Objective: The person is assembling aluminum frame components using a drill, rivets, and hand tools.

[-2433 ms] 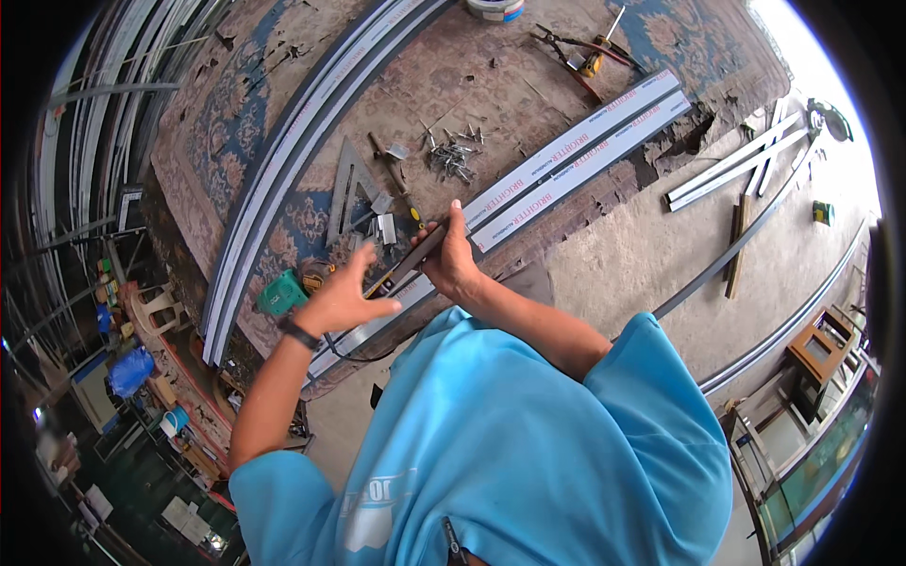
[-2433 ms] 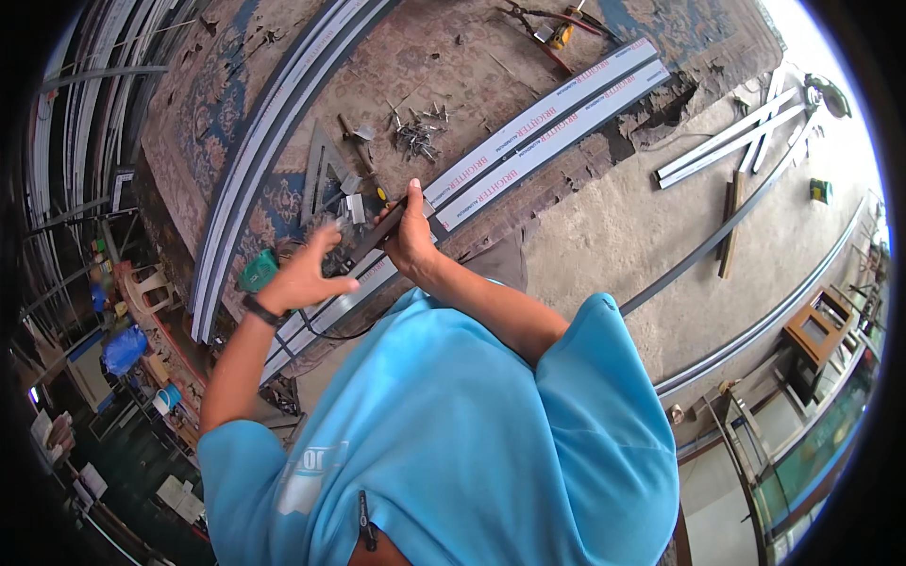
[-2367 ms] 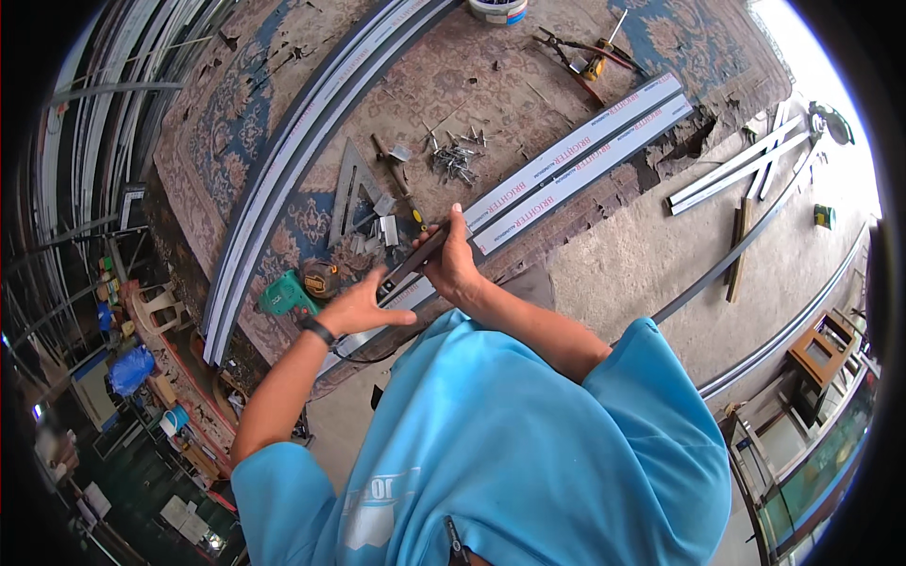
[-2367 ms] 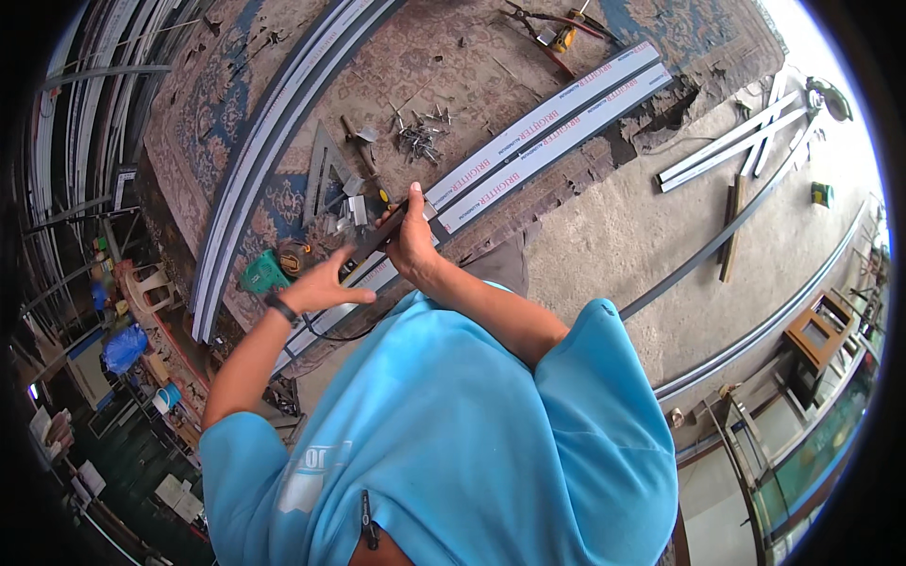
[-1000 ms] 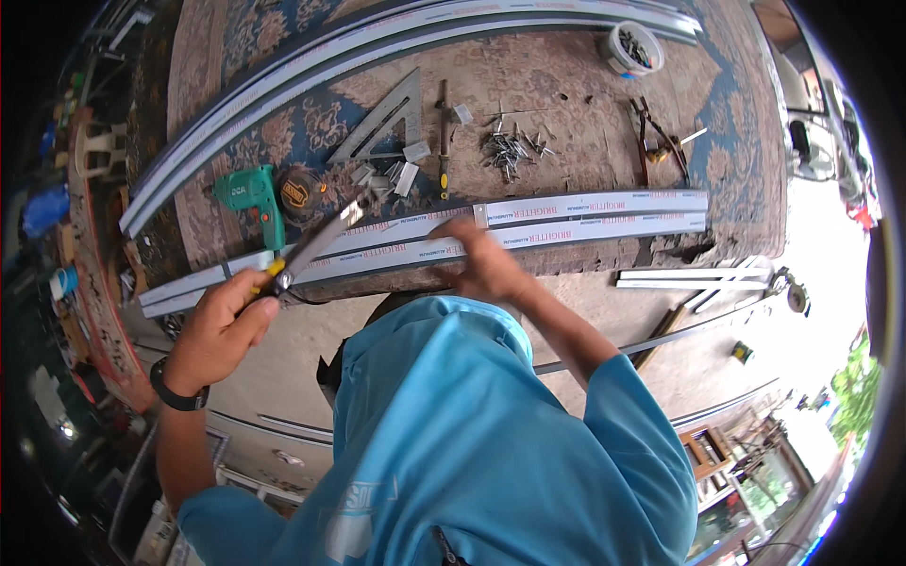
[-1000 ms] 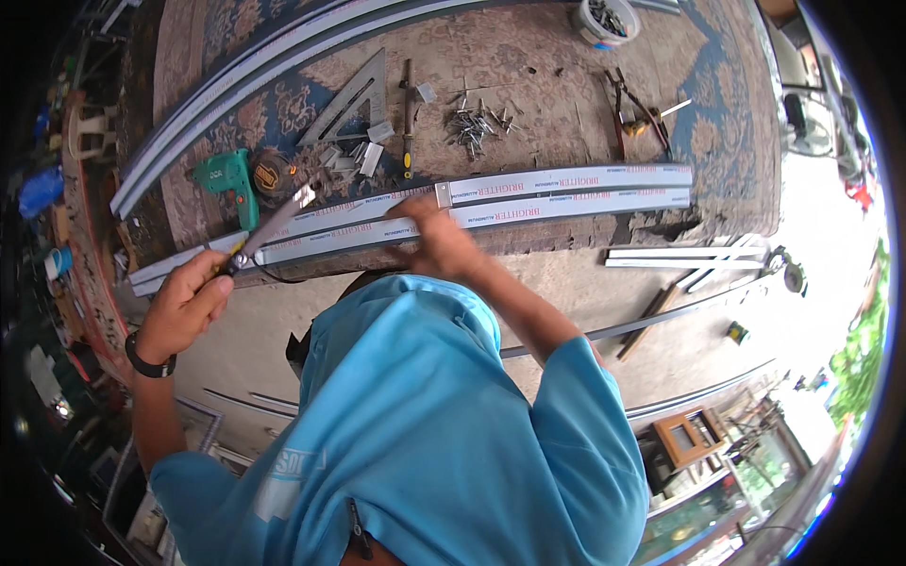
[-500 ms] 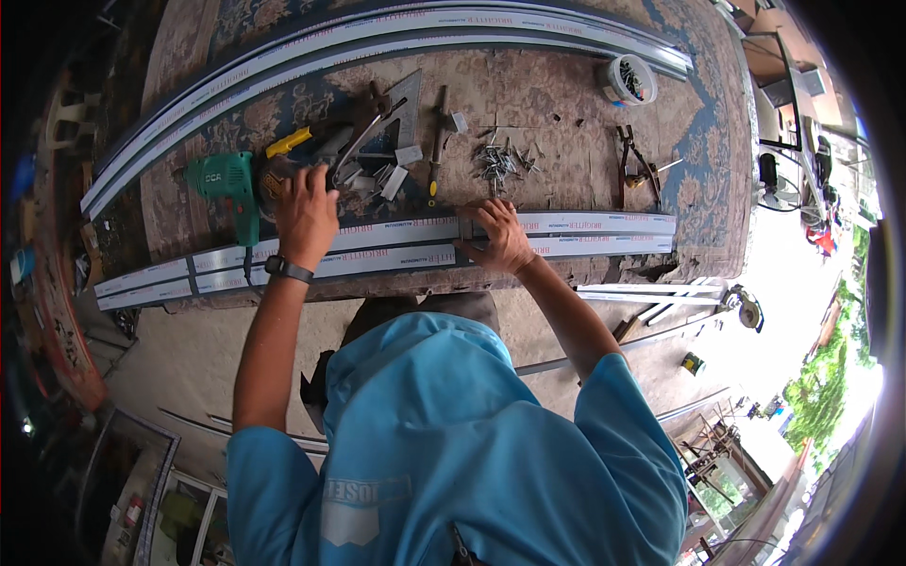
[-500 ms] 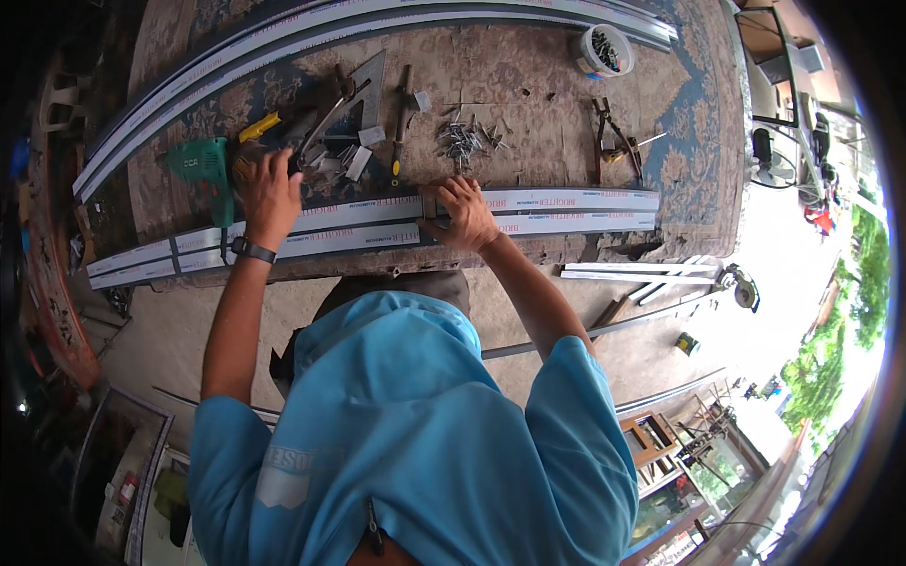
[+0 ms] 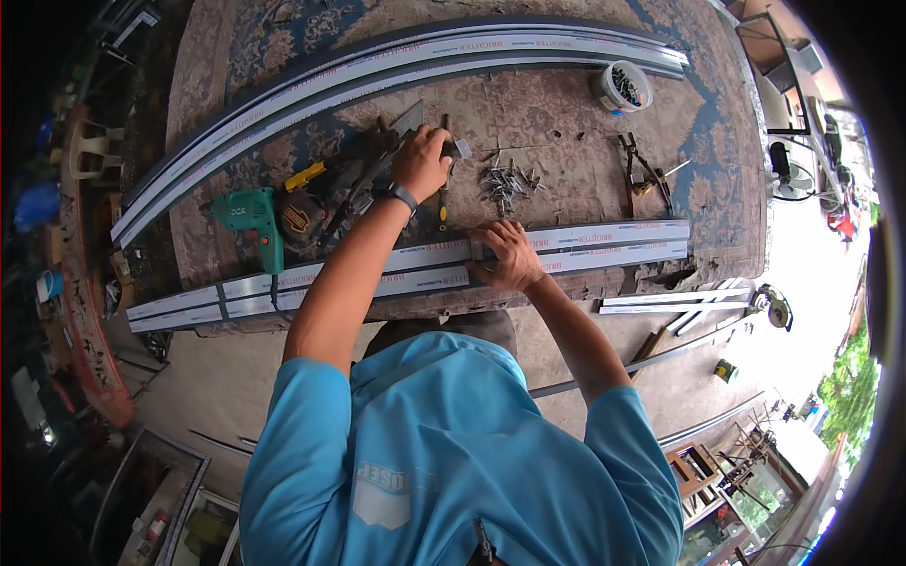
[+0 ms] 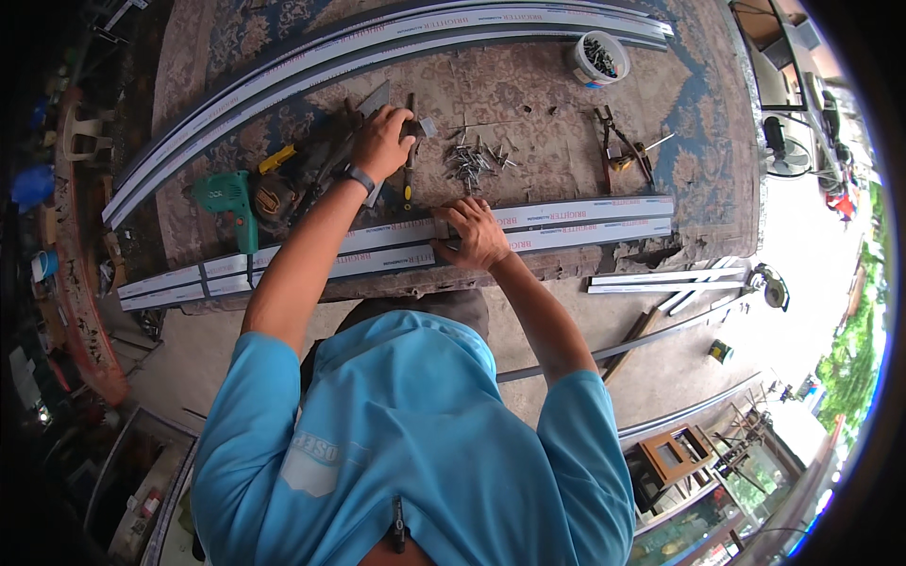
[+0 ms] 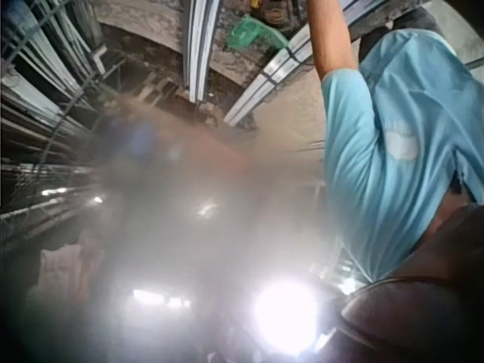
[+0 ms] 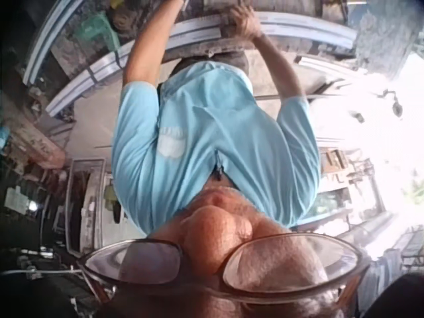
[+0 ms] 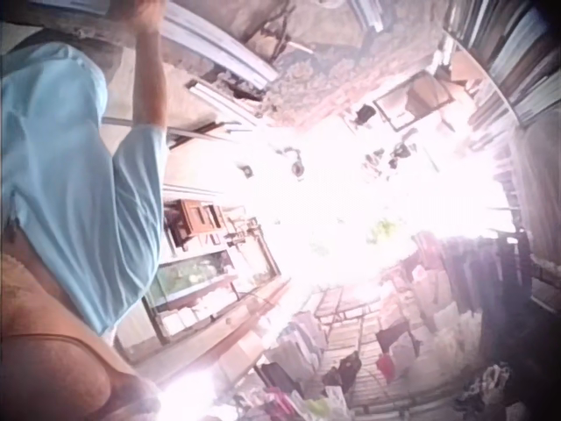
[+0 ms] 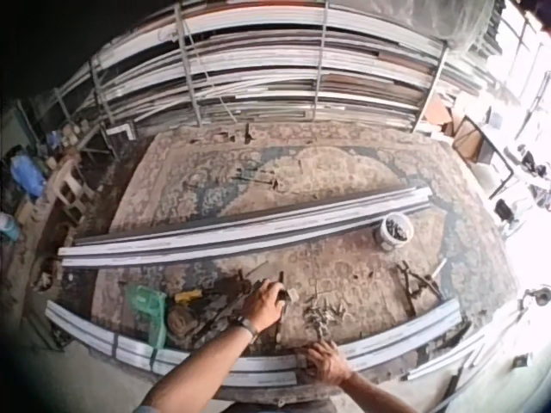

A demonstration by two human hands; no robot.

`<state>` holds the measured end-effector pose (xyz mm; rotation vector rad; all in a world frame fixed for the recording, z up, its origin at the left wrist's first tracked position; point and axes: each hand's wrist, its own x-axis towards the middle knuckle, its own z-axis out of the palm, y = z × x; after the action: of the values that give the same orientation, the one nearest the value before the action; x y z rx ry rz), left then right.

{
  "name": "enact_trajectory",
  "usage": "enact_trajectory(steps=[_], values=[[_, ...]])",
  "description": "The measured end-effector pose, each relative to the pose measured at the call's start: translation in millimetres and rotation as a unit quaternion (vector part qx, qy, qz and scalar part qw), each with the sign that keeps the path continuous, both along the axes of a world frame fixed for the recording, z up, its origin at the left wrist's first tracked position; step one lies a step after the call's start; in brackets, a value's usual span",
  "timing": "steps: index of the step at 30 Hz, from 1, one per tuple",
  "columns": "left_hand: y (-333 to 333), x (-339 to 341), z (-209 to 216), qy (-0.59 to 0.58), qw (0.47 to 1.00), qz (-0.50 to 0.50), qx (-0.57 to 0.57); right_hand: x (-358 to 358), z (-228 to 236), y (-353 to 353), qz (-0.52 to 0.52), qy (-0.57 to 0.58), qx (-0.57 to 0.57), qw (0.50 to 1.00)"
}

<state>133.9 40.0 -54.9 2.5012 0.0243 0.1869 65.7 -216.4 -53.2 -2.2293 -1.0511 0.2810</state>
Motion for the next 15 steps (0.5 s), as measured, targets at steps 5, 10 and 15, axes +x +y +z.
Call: enact_trajectory(steps=[5,10,15], values=[[22.6,15.6,3.5,0.116,0.987,-0.078,-0.077,1.0,1.2,-4.5,-0.003,-0.004,0.007,1.000],[54.0,50.0,24.0,0.006,0.996,0.002,-0.089,3.9,4.7,-4.7,-0.006,-0.014,0.003,1.000],[120.5,111.5,39.0,-0.018,0.994,0.105,-0.012,0.8,9.4,1.0,0.001,0.026,-0.018,0.999]])
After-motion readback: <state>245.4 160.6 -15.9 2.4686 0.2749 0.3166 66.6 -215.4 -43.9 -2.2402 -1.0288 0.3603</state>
